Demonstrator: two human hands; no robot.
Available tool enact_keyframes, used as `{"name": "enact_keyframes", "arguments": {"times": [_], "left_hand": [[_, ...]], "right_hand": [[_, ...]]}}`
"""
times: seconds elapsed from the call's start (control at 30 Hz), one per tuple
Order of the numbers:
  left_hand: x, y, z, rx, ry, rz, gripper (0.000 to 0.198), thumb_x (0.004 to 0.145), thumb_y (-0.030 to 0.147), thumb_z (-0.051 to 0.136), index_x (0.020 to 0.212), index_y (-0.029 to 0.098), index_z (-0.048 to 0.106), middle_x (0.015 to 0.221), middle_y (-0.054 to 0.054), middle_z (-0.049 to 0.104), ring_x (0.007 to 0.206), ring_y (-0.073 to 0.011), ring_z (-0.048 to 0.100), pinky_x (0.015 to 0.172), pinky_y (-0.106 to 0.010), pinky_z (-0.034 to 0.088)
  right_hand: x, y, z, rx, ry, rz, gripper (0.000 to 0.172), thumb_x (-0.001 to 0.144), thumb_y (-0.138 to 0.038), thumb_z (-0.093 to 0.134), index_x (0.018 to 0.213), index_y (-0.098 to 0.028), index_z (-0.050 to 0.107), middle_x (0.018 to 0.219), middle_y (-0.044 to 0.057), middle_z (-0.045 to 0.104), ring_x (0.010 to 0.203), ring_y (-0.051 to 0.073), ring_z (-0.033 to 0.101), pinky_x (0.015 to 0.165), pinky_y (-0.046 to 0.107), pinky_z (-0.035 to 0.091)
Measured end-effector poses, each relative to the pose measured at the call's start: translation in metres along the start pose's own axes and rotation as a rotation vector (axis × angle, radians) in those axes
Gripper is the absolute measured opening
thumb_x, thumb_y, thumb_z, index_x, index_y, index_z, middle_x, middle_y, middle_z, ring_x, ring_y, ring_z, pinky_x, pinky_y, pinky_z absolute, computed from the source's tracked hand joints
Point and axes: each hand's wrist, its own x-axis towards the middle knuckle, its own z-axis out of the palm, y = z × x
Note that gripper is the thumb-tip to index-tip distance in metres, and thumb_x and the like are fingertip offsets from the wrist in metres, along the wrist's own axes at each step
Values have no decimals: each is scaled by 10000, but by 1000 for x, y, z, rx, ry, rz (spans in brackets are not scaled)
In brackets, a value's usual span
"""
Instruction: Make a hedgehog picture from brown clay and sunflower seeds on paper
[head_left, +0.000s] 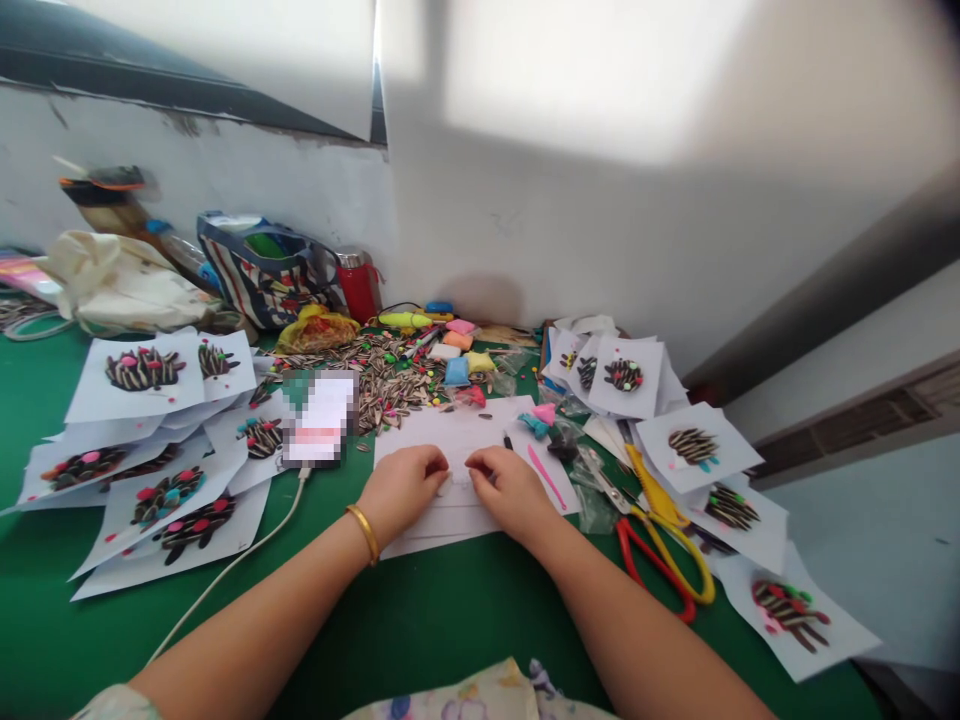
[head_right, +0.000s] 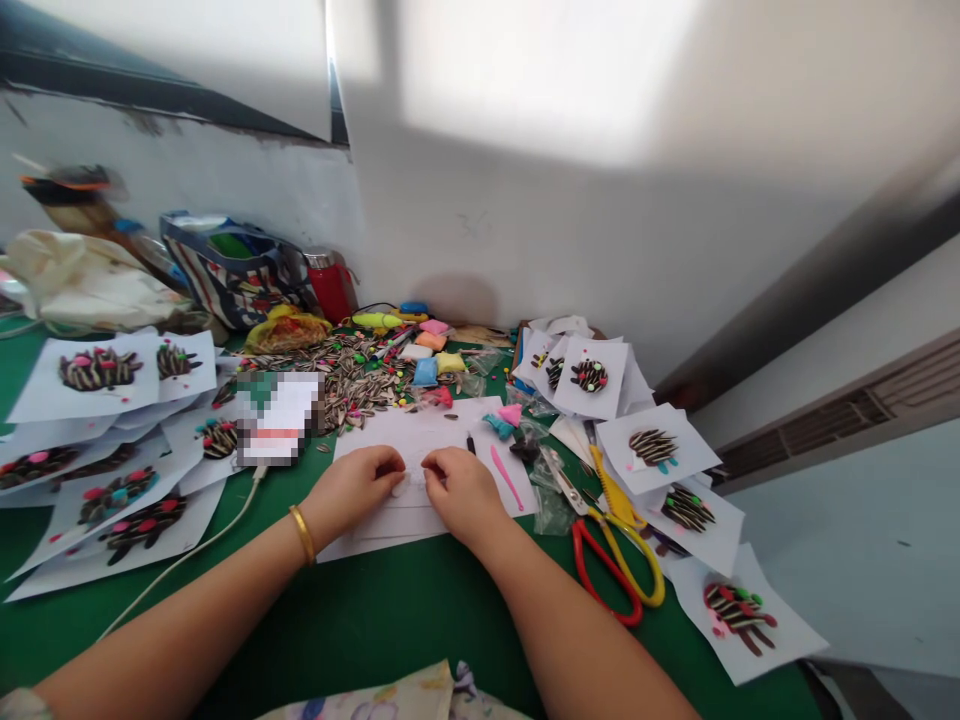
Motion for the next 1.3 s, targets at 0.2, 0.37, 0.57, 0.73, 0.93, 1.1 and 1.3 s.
{"name": "enact_keyframes", "arguments": {"times": [0.2, 0.37, 0.57, 0.73, 0.93, 1.1, 1.3], "left_hand": [[-1, -5, 7, 96, 59, 29, 162, 854, 265, 582, 946, 203, 700, 899, -60, 729, 825, -216, 638, 733, -308, 421], [-3, -3, 3, 128, 65, 6, 148, 892, 283, 572, 955, 207, 682, 900, -39, 734, 821, -201, 645, 724, -302, 428], [-30, 3, -3, 235, 45, 141, 179, 941, 272, 518, 949, 205, 684, 919, -48, 733, 865, -219, 658, 805, -352, 459], [-59, 2, 11, 392, 159, 308, 264, 905, 232, 580, 1155, 187, 653, 1244, -89, 676, 1137, -260, 607, 962, -426, 431], [-63, 1, 23, 468, 239, 362, 318, 897, 230, 594, 1207, 187, 651, 1257, -75, 679, 1167, -277, 590, 963, -451, 419], [-61, 1, 23, 441, 235, 382, 321, 892, 228, 602, 1206, 192, 655, 1242, -68, 679, 1127, -265, 594, 963, -438, 416], [-60, -1, 23, 415, 215, 381, 346, 883, 224, 599, 1225, 181, 635, 1219, -84, 675, 1109, -258, 590, 959, -433, 425]], "right_hand": [[-2, -2, 0, -154, -34, -59, 193, 853, -129, 596, 1001, -200, 697, 1019, 72, 684, 988, 214, 592, 903, 358, 467], [-4, -2, -2, -279, -121, -70, 304, 839, -224, 697, 1142, -212, 679, 1202, 70, 654, 1141, 242, 544, 1016, 399, 427], [-4, -2, -5, -333, -170, -95, 285, 850, -241, 700, 1134, -219, 693, 1223, 55, 667, 1135, 238, 556, 1027, 406, 423], [-5, -2, -5, -335, -156, -110, 249, 846, -219, 699, 1095, -225, 708, 1194, 51, 678, 1114, 230, 565, 1014, 399, 430], [-5, -2, -3, -309, -147, -142, 271, 858, -197, 676, 1121, -256, 706, 1172, 50, 674, 1093, 216, 572, 988, 382, 441], [-7, -5, -1, -347, -160, -143, 275, 869, -221, 666, 1136, -276, 702, 1192, 59, 649, 1109, 240, 553, 978, 421, 435], [-6, -5, -2, -317, -161, -124, 316, 865, -217, 665, 1178, -258, 688, 1206, 76, 642, 1120, 250, 542, 993, 437, 438]]}}
